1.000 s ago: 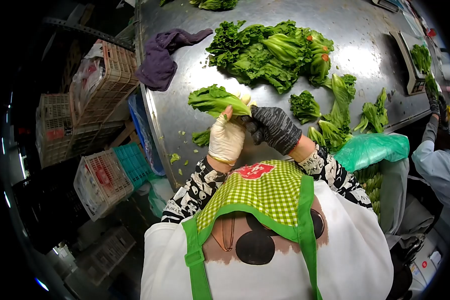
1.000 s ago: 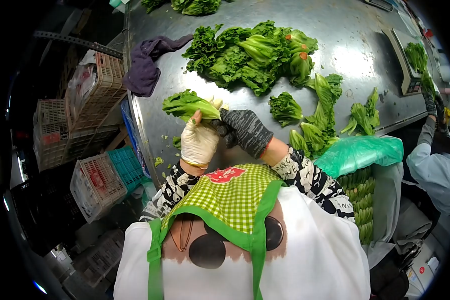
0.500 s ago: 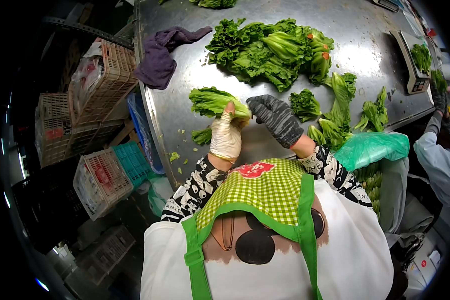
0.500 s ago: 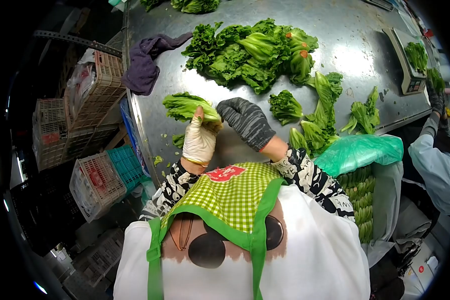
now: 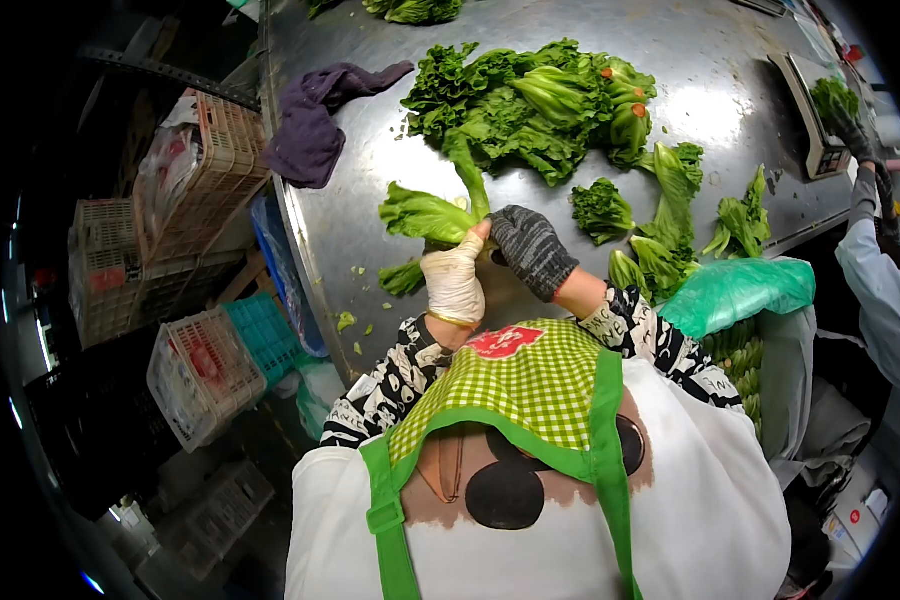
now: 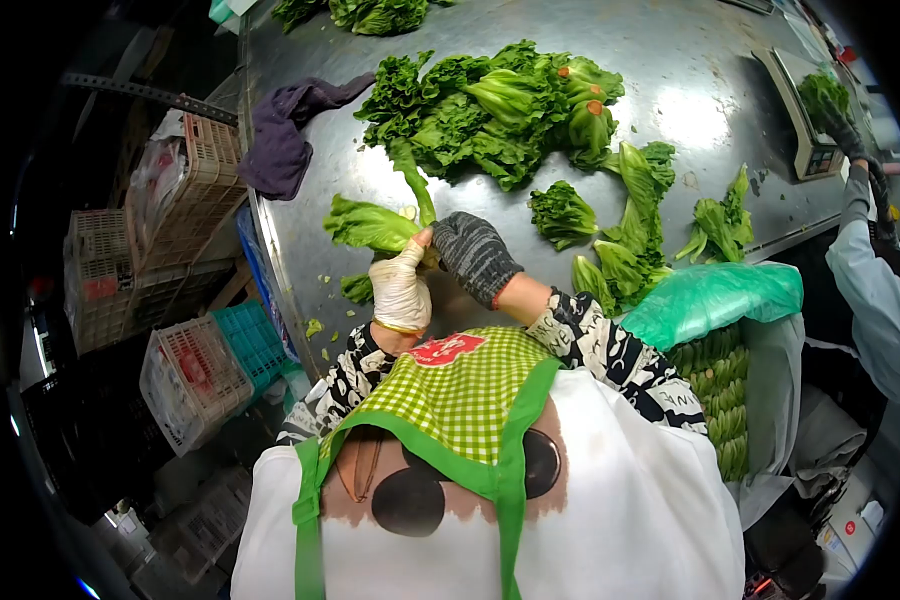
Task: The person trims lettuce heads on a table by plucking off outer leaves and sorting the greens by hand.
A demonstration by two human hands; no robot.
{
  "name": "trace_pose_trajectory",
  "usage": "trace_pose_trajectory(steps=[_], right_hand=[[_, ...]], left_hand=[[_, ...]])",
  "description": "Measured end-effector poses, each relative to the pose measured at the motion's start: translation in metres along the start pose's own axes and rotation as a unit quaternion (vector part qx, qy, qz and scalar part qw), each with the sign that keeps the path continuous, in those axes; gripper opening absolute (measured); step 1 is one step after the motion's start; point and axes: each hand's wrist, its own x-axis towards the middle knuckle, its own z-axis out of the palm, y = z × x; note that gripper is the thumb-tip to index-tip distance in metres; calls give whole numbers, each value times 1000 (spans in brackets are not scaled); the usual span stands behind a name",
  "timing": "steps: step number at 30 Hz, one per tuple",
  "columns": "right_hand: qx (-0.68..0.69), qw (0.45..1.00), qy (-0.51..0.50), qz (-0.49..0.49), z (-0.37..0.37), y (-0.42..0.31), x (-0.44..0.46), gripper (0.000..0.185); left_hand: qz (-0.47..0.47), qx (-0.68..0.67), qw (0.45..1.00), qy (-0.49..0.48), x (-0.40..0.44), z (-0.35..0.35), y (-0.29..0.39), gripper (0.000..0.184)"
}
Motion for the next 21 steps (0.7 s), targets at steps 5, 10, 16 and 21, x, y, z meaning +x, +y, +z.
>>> trace_pose_trajectory(steps=[5,10,16,21], right_hand=[[41,988,-54,141,-1,5,6,26],[189,933,-233,198,-56,-13,4,37],[-58,964,-42,258,-129,11,-33,30],[-184,955,-56,227,-128,95,-62,32]], left_hand=[[179,142,974,4,-1,-15,-10,28],[139,114,982,-66,-23,8,13,32],[39,-19,996,-82,-14,2,18,33],[-29,-50,986,-155,-11,12,14,41]])
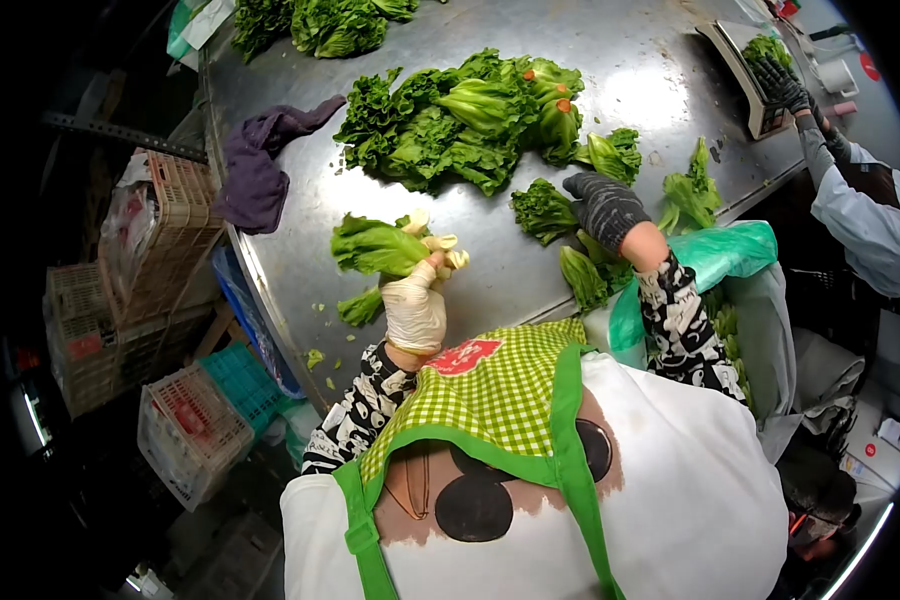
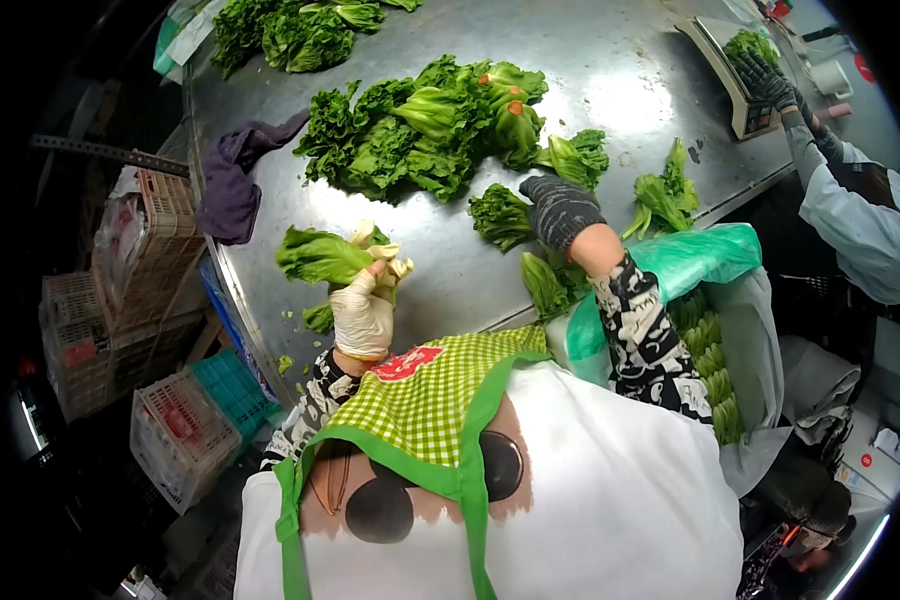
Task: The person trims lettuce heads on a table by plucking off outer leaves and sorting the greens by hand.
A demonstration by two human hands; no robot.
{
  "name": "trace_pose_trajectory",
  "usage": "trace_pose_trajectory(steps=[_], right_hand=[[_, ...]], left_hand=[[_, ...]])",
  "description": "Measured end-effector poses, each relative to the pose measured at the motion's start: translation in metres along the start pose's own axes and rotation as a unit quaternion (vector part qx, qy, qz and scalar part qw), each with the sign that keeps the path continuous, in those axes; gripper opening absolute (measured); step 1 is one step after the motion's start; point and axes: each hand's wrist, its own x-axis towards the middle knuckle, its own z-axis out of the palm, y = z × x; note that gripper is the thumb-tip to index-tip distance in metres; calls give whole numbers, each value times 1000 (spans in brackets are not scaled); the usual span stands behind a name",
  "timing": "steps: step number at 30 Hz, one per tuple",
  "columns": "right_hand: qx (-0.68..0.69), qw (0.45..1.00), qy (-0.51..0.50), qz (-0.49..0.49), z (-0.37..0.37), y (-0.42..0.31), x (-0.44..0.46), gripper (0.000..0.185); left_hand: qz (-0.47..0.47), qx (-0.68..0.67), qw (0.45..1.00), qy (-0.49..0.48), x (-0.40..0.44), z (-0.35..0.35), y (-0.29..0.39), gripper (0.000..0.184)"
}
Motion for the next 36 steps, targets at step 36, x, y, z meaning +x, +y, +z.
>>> trace_pose_trajectory(steps=[36], right_hand=[[554,823,-107,67,-34,-137,2,45]], left_hand=[[-146,-164,976,10,0,-6,2,39]])
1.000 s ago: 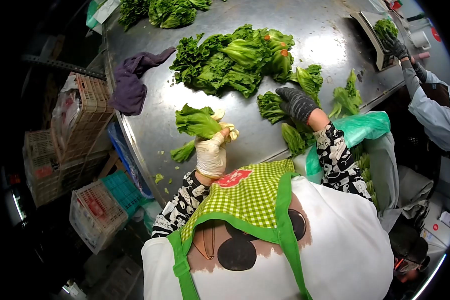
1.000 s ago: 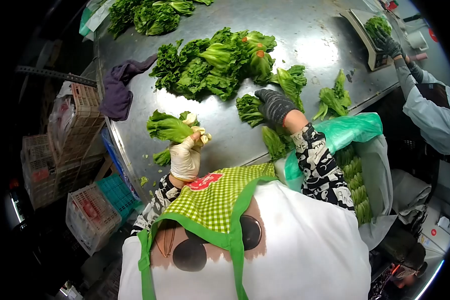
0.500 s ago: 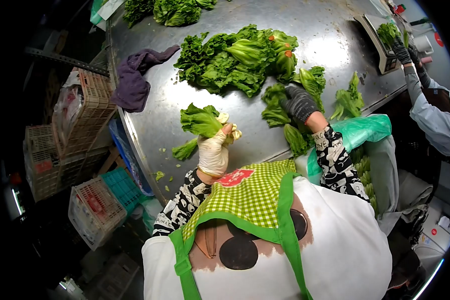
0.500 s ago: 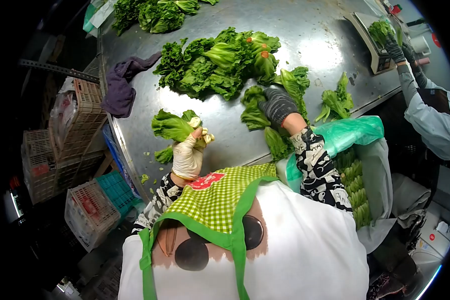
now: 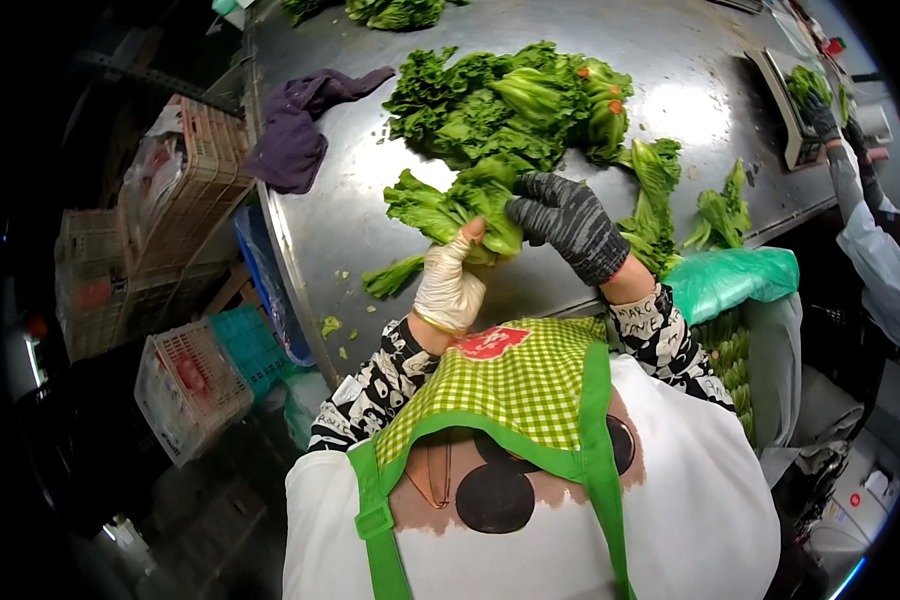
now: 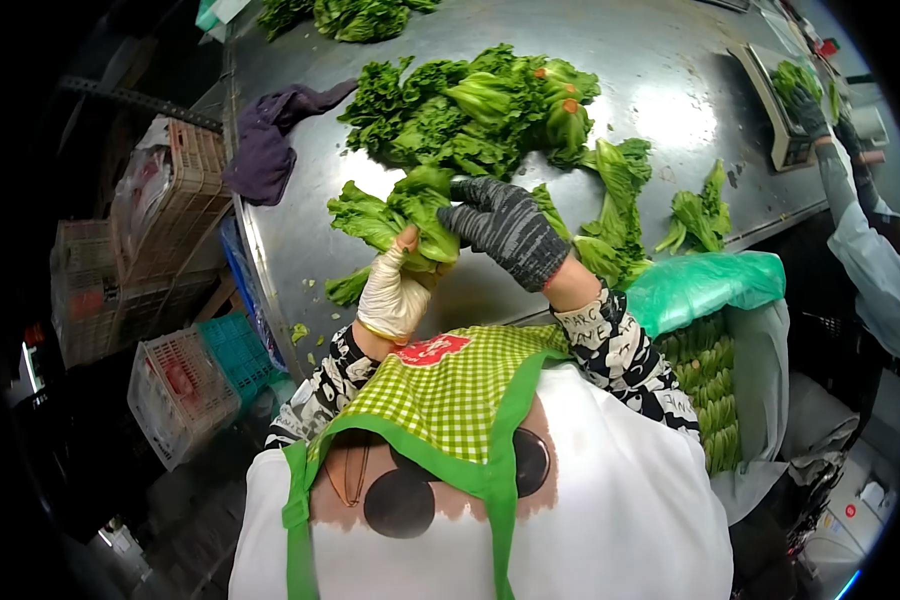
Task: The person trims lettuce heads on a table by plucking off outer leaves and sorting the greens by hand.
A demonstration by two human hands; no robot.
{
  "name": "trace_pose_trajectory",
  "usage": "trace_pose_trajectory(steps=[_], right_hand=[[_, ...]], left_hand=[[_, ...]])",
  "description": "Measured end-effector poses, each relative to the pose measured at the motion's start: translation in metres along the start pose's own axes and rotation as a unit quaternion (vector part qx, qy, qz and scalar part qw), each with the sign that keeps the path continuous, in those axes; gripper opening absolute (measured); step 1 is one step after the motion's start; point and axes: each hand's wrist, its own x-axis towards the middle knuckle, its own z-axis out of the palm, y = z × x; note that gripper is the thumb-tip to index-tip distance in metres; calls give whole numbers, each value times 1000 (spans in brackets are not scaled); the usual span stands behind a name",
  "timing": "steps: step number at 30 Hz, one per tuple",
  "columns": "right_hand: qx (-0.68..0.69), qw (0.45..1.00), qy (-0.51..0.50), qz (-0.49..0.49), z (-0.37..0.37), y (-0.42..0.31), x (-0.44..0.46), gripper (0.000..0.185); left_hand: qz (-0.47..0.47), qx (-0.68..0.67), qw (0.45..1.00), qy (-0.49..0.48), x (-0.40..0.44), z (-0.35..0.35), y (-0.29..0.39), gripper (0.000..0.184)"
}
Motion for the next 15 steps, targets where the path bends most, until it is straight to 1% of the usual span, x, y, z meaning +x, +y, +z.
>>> trace_pose_trajectory(steps=[3,4,5,6,7,8,11,12,13,14,15], right_hand=[[190,978,13,84,6,14,12,36],[25,998,12,-61,5,26,14,34],[-142,969,10,-204,2,42,16,32],[-302,892,9,-337,2,49,15,32],[-394,818,40,-417,4,52,12,29],[-416,814,46,-403,8,52,10,29],[-489,792,70,-357,21,45,3,25],[-341,899,77,-264,25,44,4,23],[-179,968,79,-160,29,43,7,23],[-9,996,78,-48,32,41,11,24],[-9,996,77,-49,33,41,12,24]], left_hand=[[15,-42,999,24,-2,-4,7,34],[17,-62,998,28,-2,-4,8,32],[13,-73,997,33,-2,-4,8,31],[24,-64,997,25,-2,-6,7,28],[34,-55,998,17,-2,-9,5,26],[43,-45,998,8,-1,-11,3,24],[52,-20,998,31,3,-17,1,29],[76,-7,996,45,3,-16,1,32],[99,6,993,60,2,-15,1,34],[122,19,990,75,1,-12,1,36],[123,19,989,75,1,-12,1,36]])
